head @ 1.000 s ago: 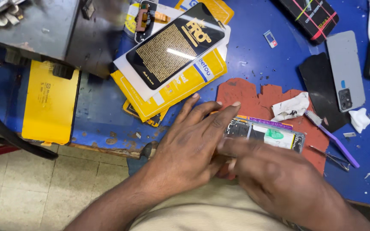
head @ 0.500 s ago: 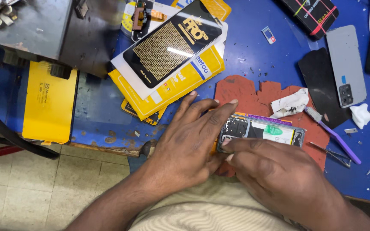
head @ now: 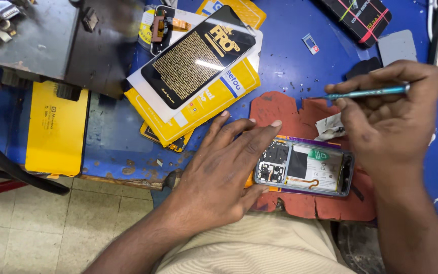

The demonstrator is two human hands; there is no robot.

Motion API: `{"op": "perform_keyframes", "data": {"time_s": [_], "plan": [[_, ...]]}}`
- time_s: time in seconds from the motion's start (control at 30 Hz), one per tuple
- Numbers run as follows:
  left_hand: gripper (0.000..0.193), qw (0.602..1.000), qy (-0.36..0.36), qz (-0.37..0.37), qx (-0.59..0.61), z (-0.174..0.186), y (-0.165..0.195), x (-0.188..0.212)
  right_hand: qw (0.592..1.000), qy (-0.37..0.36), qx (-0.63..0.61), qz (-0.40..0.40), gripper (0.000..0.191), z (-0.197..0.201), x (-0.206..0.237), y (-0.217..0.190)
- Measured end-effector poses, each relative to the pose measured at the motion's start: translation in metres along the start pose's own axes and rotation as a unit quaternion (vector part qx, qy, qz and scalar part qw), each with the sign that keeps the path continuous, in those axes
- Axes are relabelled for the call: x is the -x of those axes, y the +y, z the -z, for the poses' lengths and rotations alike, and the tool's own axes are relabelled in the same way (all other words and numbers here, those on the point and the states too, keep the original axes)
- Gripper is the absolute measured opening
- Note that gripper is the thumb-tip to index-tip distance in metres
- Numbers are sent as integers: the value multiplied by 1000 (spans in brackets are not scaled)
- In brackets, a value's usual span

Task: The person repairs a smartphone at a cluttered workbench. They open the phone's back cover, lift out the battery, reposition the frame, and use a small screwdriver to unscrew and adjust internal components of the opened device.

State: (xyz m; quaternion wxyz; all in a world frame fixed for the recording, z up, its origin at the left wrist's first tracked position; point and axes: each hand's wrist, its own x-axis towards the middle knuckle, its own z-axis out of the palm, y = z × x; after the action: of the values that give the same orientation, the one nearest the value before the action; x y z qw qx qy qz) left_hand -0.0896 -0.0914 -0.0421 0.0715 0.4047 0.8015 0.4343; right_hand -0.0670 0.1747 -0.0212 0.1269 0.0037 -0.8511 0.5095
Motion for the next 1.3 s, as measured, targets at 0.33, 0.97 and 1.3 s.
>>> {"op": "perform_keyframes", "data": {"time_s": [0.33, 0.97, 1.3], "plan": [[40, 986, 134, 32, 91, -5, -5, 4, 1000, 14, -21, -1, 39, 1, -1, 4], [17, 979, 169, -16, 110, 2, -9, 24, 985, -25, -154, -68, 48, -48, 47, -60], [16, 983, 161, -19, 85, -5, -8, 21, 995, -63, 36, 68, 49, -37, 57, -56]]}}
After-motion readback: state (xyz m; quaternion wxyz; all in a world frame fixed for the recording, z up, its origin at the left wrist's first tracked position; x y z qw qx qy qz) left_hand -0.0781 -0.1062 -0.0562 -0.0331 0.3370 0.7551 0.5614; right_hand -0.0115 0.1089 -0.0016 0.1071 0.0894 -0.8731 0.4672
